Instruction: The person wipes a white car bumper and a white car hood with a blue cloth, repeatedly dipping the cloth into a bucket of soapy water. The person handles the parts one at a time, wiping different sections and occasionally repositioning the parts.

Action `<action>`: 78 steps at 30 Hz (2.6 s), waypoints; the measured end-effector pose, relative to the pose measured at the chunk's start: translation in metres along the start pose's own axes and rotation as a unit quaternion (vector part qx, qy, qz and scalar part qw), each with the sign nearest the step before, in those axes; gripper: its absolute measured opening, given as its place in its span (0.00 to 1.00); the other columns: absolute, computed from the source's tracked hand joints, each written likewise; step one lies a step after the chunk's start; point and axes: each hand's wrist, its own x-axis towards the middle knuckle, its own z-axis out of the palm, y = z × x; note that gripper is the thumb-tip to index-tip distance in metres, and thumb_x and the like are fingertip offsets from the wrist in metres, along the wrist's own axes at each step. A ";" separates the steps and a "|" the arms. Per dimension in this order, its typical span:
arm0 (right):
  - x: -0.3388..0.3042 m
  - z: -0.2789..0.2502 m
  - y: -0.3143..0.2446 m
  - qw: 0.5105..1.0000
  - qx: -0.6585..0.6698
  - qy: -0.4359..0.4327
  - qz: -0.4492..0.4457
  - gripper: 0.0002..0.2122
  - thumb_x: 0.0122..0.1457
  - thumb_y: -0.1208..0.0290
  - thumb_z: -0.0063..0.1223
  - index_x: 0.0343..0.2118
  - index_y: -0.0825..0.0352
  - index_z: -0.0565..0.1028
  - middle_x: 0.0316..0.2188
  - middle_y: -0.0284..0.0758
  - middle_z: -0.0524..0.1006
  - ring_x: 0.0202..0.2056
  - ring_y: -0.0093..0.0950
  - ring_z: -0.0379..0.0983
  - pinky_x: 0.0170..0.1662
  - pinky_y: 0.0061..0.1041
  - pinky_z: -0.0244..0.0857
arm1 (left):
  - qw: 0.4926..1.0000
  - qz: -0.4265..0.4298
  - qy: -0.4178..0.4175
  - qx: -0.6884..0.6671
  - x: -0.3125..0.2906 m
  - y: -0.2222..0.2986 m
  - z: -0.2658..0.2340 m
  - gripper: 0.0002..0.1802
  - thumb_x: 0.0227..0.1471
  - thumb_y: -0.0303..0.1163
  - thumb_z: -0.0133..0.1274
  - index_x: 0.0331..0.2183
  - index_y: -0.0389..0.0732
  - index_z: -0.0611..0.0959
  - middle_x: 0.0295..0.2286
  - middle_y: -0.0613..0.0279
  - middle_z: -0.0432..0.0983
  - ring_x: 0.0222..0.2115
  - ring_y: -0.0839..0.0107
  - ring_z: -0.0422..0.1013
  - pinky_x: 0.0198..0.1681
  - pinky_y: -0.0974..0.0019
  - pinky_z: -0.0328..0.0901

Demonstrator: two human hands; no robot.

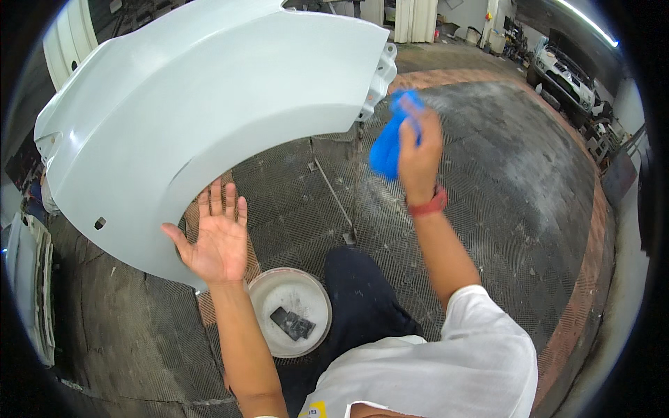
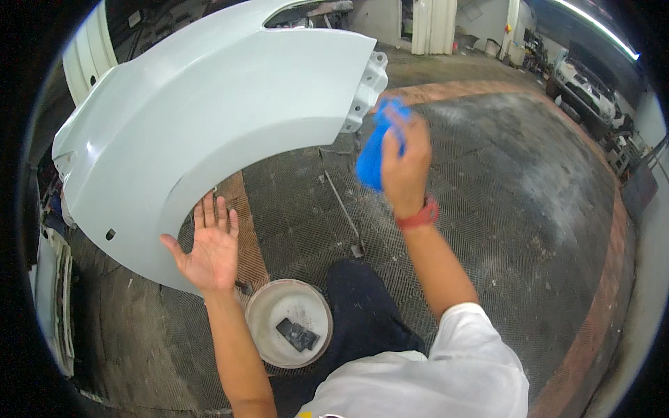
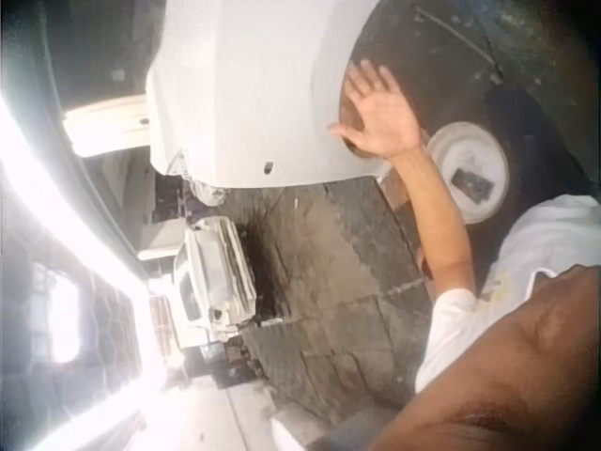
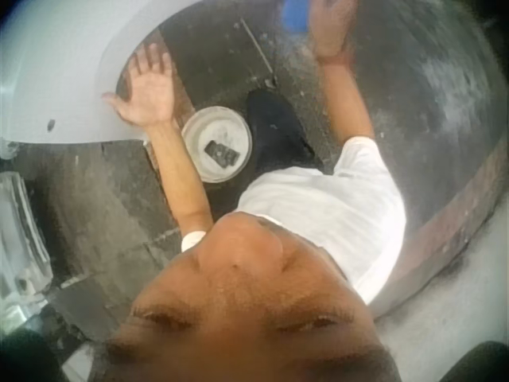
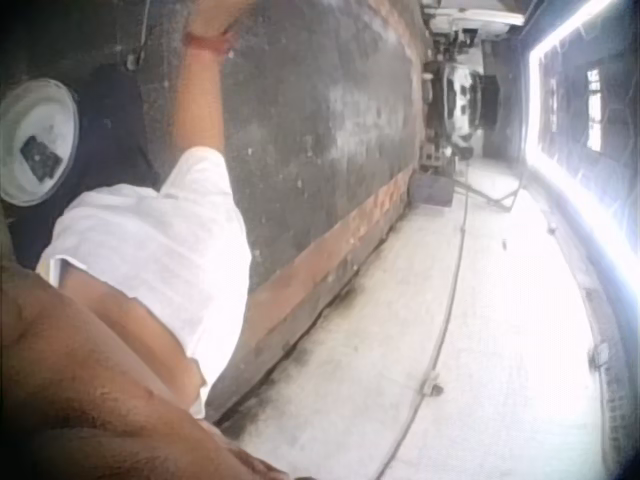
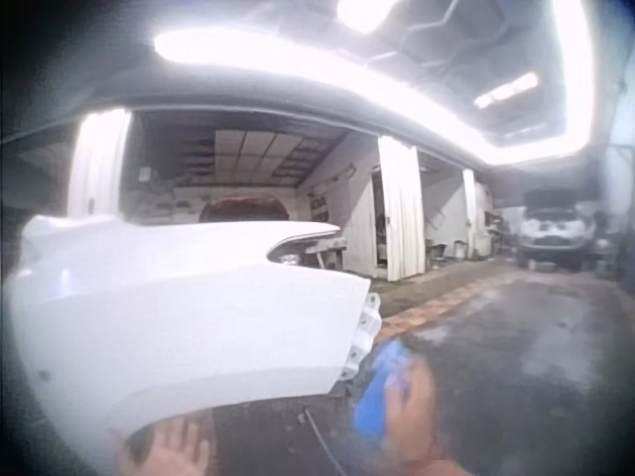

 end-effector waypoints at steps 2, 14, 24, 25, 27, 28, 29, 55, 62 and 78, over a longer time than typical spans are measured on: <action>0.048 0.004 0.010 0.994 -0.027 0.108 -0.003 0.22 0.69 0.70 0.55 0.64 0.69 0.74 0.57 0.49 0.78 0.56 0.46 0.76 0.64 0.43 0.66 | 1.000 -0.005 0.005 0.003 0.002 -0.001 -0.002 0.57 0.59 0.75 0.53 0.69 0.38 0.61 0.66 0.53 0.62 0.68 0.54 0.58 0.72 0.46 0.54; 0.025 0.033 0.013 0.991 -0.110 -0.066 -0.029 0.28 0.64 0.79 0.55 0.69 0.65 0.70 0.64 0.52 0.72 0.60 0.51 0.73 0.65 0.42 0.67 | 1.000 0.007 0.014 -0.005 0.003 -0.001 0.008 0.57 0.59 0.75 0.53 0.68 0.36 0.61 0.64 0.51 0.65 0.67 0.52 0.60 0.72 0.44 0.55; -0.034 0.083 -0.068 0.962 0.211 0.031 0.169 0.27 0.70 0.76 0.52 0.71 0.68 0.63 0.67 0.47 0.68 0.65 0.38 0.68 0.70 0.41 0.59 | 1.000 0.004 0.003 -0.007 0.004 0.000 0.003 0.57 0.60 0.75 0.51 0.69 0.37 0.60 0.63 0.51 0.65 0.66 0.53 0.60 0.72 0.45 0.55; -0.055 0.087 -0.067 0.958 0.226 0.036 0.173 0.27 0.70 0.76 0.51 0.71 0.69 0.63 0.67 0.47 0.67 0.65 0.39 0.67 0.70 0.42 0.58 | 1.000 0.002 0.000 -0.011 0.006 -0.003 0.004 0.57 0.60 0.76 0.51 0.69 0.37 0.60 0.64 0.51 0.65 0.66 0.53 0.60 0.72 0.45 0.55; -0.064 0.092 -0.066 0.946 0.252 0.071 0.191 0.27 0.70 0.76 0.50 0.71 0.69 0.62 0.66 0.47 0.67 0.65 0.40 0.67 0.70 0.42 0.58 | 1.000 0.000 0.000 -0.009 0.005 -0.001 0.001 0.57 0.60 0.76 0.50 0.69 0.37 0.61 0.64 0.51 0.65 0.66 0.53 0.61 0.72 0.45 0.55; -0.052 0.087 -0.066 0.941 0.256 0.101 0.195 0.27 0.69 0.76 0.50 0.70 0.70 0.62 0.66 0.47 0.68 0.65 0.40 0.67 0.70 0.42 0.59 | 1.000 0.000 -0.003 -0.012 0.005 0.000 -0.001 0.57 0.60 0.76 0.50 0.69 0.37 0.62 0.64 0.51 0.65 0.66 0.53 0.61 0.71 0.45 0.55; -0.037 0.080 -0.067 0.936 0.260 0.130 0.200 0.27 0.69 0.76 0.50 0.70 0.70 0.61 0.65 0.47 0.68 0.64 0.40 0.68 0.70 0.42 0.59 | 1.000 0.002 -0.006 -0.015 0.004 0.002 -0.001 0.57 0.60 0.76 0.50 0.68 0.37 0.62 0.64 0.51 0.65 0.66 0.54 0.61 0.71 0.45 0.56; 0.177 0.058 -0.093 0.973 -0.065 -0.090 -0.201 0.24 0.63 0.74 0.50 0.63 0.57 0.77 0.54 0.47 0.78 0.55 0.49 0.75 0.62 0.42 0.67 | 0.808 -0.093 0.265 0.518 -0.171 0.019 -0.172 0.36 0.73 0.59 0.45 0.66 0.40 0.73 0.61 0.54 0.75 0.56 0.65 0.73 0.64 0.55 0.63; 0.171 0.062 -0.042 0.950 -0.204 -0.170 -0.166 0.30 0.59 0.80 0.45 0.65 0.57 0.77 0.62 0.50 0.77 0.59 0.45 0.77 0.64 0.38 0.68 | 0.682 -0.078 0.352 0.636 -0.274 0.043 -0.214 0.26 0.66 0.39 0.62 0.60 0.36 0.78 0.54 0.56 0.80 0.51 0.66 0.76 0.61 0.55 0.66; -0.125 0.057 -0.094 0.936 0.211 -0.104 0.261 0.29 0.62 0.79 0.55 0.67 0.67 0.66 0.65 0.42 0.69 0.63 0.40 0.68 0.69 0.42 0.60 | 0.794 0.026 0.243 0.557 -0.229 0.021 -0.127 0.23 0.72 0.38 0.55 0.62 0.40 0.76 0.57 0.63 0.77 0.55 0.70 0.73 0.62 0.62 0.67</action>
